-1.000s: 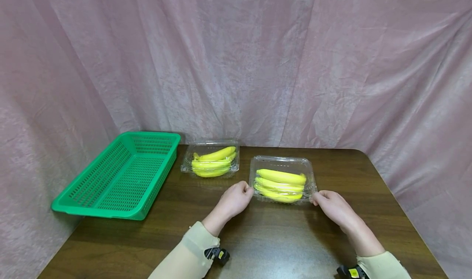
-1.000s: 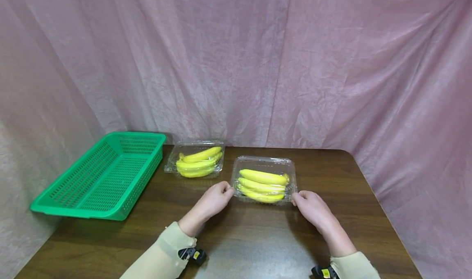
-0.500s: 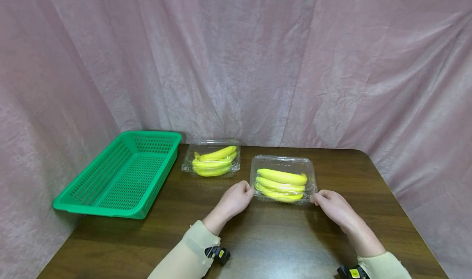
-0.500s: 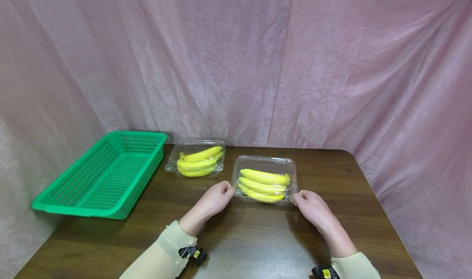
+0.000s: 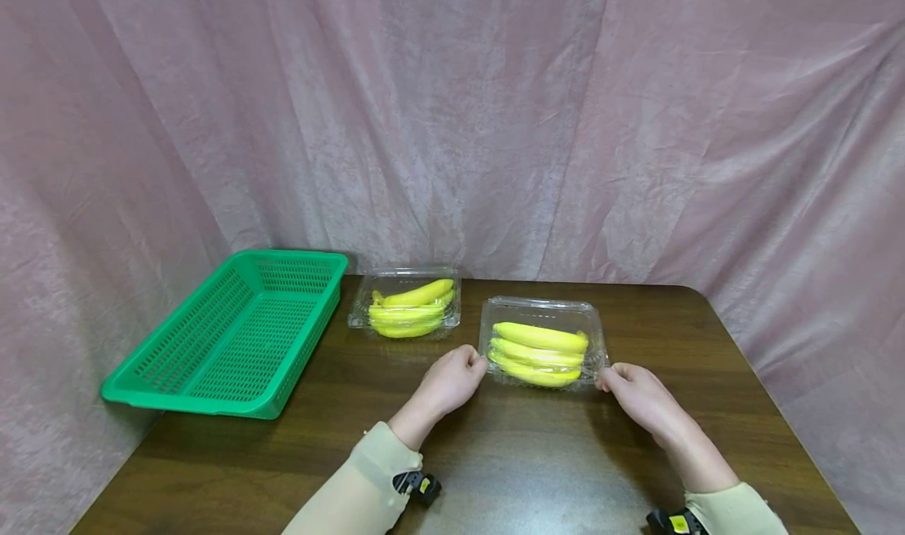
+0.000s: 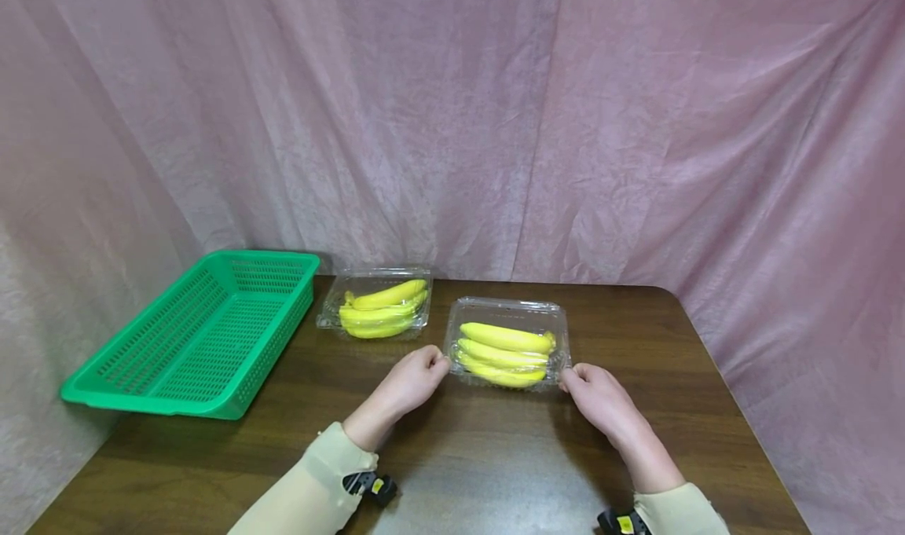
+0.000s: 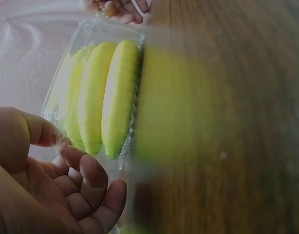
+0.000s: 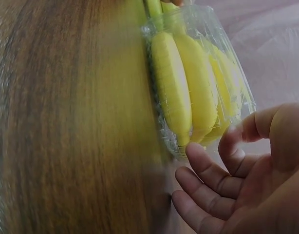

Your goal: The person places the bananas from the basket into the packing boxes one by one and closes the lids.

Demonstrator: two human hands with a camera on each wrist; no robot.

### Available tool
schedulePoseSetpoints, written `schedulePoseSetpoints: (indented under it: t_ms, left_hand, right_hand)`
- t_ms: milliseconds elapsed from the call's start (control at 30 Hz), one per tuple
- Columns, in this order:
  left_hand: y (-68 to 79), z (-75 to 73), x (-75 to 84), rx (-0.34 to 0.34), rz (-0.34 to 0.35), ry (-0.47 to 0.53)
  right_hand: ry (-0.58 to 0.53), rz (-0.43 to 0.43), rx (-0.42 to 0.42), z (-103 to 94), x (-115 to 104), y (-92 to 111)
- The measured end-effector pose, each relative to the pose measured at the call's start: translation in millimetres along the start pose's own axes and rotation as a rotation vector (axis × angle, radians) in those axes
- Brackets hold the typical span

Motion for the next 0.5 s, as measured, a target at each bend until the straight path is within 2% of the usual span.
schedulePoseSetpoints:
  t_ms: [500]
  left_hand:
    - [1.0, -3.9, 2.2, 0.013, 0.052, -0.061]
  right_hand:
    - [0.041, -0.006, 0.002, -4.1, -1.4, 3.5]
Point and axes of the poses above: each hand's wrist, its own y-axis away from the middle knuckle, its own z-axis out of the palm, x = y × z, the point moved 2 cm from there along -y, towards the middle knuckle, and after that the axes turned 7 degrees about -z, right-handed, at the moved point
